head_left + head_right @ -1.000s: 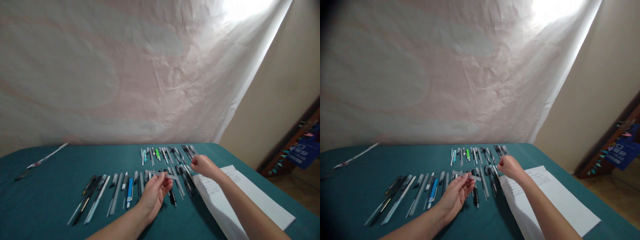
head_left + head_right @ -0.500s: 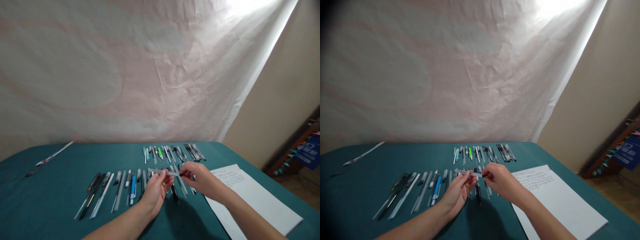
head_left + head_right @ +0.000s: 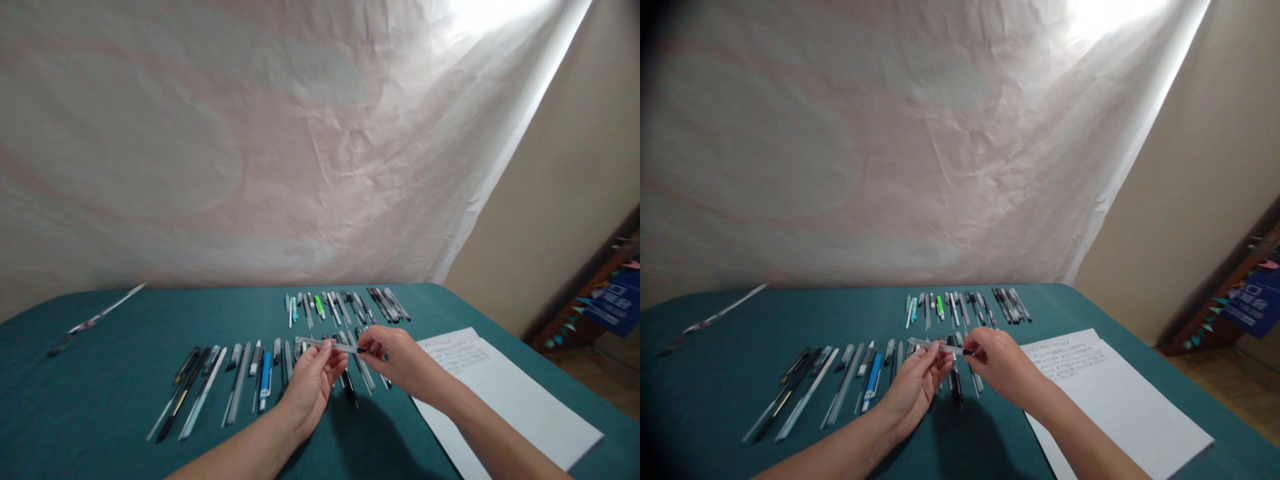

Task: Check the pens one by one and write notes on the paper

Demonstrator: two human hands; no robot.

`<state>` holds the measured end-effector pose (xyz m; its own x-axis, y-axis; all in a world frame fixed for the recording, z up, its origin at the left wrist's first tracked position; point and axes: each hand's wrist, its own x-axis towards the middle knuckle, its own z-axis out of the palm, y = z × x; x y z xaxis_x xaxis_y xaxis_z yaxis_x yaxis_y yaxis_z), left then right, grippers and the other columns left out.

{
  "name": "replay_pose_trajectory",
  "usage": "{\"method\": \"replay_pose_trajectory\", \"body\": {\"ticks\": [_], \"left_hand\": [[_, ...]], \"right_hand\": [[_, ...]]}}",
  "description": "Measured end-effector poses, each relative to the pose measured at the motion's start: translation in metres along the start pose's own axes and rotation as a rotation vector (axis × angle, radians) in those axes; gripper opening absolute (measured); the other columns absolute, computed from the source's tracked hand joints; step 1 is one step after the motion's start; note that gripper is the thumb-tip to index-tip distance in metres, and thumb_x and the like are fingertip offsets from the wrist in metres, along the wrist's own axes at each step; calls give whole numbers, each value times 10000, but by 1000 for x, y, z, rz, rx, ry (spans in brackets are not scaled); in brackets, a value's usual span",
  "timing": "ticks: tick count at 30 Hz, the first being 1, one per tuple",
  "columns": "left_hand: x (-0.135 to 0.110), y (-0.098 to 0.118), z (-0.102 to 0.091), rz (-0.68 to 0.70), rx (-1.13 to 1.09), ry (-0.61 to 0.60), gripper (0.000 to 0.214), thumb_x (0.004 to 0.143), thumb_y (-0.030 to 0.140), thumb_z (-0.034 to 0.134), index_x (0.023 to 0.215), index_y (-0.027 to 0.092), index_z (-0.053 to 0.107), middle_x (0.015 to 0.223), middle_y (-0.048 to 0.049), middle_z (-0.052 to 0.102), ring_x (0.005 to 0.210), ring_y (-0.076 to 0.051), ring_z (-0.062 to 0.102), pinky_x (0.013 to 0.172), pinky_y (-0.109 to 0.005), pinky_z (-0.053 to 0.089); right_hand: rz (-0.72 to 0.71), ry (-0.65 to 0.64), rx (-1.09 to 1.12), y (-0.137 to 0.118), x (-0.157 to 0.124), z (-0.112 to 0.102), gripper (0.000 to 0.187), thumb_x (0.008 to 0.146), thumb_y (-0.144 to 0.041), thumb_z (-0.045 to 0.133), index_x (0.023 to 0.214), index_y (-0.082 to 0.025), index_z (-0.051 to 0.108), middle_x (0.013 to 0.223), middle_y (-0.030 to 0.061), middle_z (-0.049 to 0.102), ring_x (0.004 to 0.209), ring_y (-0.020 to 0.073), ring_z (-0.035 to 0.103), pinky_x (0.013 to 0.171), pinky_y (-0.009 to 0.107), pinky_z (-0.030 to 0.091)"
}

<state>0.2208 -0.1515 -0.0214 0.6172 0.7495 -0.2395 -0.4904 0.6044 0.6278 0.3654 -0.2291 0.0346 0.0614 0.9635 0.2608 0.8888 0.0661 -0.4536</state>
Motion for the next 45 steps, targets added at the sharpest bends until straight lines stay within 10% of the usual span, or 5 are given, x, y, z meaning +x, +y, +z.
{"method": "replay_pose_trajectory", "body": {"ticks": [15, 29, 45], "left_hand": [[-2, -4, -2, 56, 129, -29, 77, 856, 154, 487, 906, 108, 524, 774, -73, 625, 685, -97, 604, 661, -198, 515], [3, -1, -4, 108, 66, -23, 58, 837, 149, 516, 842, 114, 561, 759, -59, 630, 686, -102, 615, 659, -192, 524], [3, 1, 3, 127, 60, 41, 105, 856, 80, 452, 825, 106, 549, 753, -61, 637, 687, -105, 628, 661, -195, 532]], "right_hand": [[-4, -63, 58, -4, -3, -3, 197, 775, -188, 524, 971, -209, 538, 751, 7, 638, 659, 138, 573, 594, 221, 420], [179, -145, 664, 1, 3, 18, 252, 811, -372, 487, 977, -186, 448, 728, -6, 598, 559, 104, 577, 497, 216, 463], [129, 41, 450, 10, 3, 32, 108, 784, -258, 542, 832, -188, 476, 649, -14, 633, 599, 132, 636, 517, 202, 447]]}}
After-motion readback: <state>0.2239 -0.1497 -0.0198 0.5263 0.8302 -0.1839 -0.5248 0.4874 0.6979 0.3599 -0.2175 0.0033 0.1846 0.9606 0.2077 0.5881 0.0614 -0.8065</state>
